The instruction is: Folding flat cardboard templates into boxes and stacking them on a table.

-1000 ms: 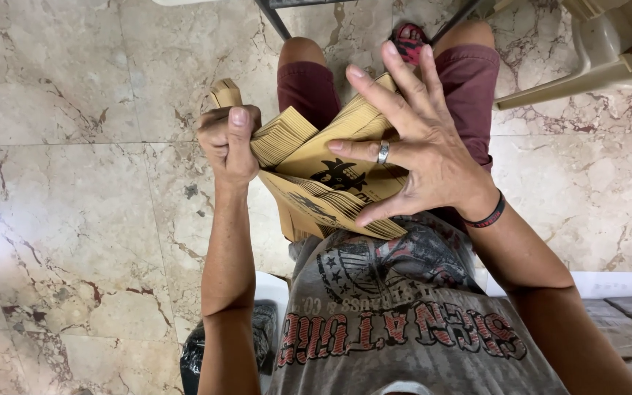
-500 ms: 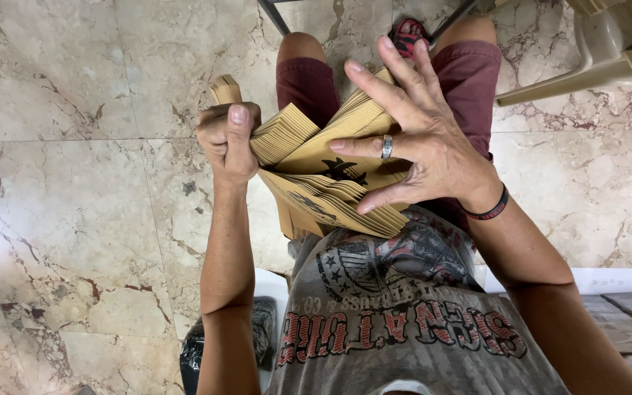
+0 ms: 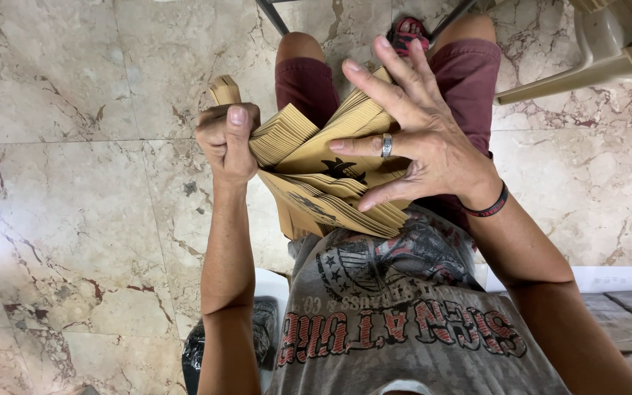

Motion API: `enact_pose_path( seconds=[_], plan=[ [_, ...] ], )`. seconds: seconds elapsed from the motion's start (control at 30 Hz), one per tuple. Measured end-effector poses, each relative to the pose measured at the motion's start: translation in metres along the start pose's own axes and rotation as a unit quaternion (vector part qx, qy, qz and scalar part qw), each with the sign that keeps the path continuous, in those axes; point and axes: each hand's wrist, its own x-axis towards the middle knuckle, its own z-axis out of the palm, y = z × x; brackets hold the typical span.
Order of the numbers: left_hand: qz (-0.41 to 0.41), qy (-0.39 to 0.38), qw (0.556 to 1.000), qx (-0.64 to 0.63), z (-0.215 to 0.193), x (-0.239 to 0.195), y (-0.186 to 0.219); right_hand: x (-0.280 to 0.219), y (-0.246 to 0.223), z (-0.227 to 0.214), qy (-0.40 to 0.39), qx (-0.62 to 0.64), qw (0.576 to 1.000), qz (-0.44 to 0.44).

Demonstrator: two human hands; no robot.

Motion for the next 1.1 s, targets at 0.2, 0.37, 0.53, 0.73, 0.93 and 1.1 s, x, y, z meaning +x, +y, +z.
enact_pose_path(
  seconds=[0.2, 0.37, 0.53, 0.73, 0.93, 1.1],
  plan=[
    [-0.004, 0.002, 1.0, 0.01, 0.0, 0.001, 0.0, -0.02, 0.022, 0.028, 0.06, -0.132, 0.989, 0.019],
    [-0.073, -0.026, 0.994, 0.076, 0.005, 0.012, 0.026, -0.024, -0.003, 0.032, 0.099, -0.192, 0.976, -0.01],
    [-0.121, -0.155, 0.967, 0.163, -0.004, 0.021, 0.028, -0.025, -0.033, 0.033, 0.115, -0.145, 0.982, 0.031],
    [-0.337, -0.387, 0.839, 0.178, 0.006, 0.078, 0.065, -0.026, -0.061, 0.061, 0.178, -0.154, 0.972, 0.017],
    [-0.513, -0.513, 0.623, 0.291, -0.002, 0.11, 0.054, -0.039, -0.077, 0.039, 0.072, 0.022, 0.987, -0.143],
    [-0.528, -0.483, 0.638, 0.285, -0.016, 0.096, 0.032, -0.098, -0.033, 0.055, 0.176, 0.252, 0.952, -0.009]
  ],
)
